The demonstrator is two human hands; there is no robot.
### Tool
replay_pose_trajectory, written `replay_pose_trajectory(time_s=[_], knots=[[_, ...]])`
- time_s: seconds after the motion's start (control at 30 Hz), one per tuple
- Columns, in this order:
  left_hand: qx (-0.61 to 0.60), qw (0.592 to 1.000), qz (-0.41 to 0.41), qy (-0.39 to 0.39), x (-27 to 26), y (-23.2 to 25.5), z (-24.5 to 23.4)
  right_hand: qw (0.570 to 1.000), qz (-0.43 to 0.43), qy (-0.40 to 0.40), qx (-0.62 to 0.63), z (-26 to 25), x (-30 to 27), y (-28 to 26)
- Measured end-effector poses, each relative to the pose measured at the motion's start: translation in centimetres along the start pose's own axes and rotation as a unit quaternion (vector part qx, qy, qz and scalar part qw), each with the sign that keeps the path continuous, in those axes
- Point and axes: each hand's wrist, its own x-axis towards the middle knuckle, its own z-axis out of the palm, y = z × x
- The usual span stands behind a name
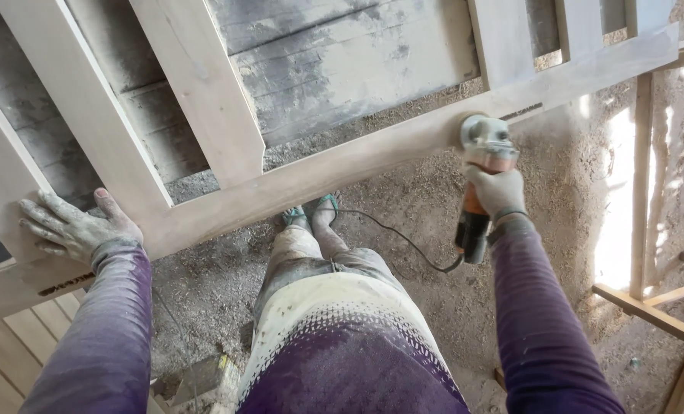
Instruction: Sand a wooden frame using a power angle grinder with a sanding disc.
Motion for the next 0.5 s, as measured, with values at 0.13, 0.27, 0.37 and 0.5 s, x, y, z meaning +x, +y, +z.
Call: replay_pose_trajectory(time_s=[0.13, 0.27, 0.37, 0.5], knots=[[-0.005, 1.0, -0.007, 0.004, 0.9, -0.9, 0.9, 0.995, -0.051, -0.053, -0.061, 2.8, -2.6, 0.8], [0.0, 1.0, -0.007, -0.003, 0.1, -0.3, 0.2, 0.984, -0.063, -0.104, -0.127, 4.7, -7.2, -0.7], [-0.005, 1.0, -0.006, -0.007, -0.2, 0.0, -0.5, 0.978, -0.076, -0.126, -0.149, 6.2, -9.6, -2.1], [-0.009, 1.0, 0.001, -0.009, 0.2, -0.1, 0.0, 0.966, -0.135, -0.154, -0.161, 8.2, -10.5, -0.8]])
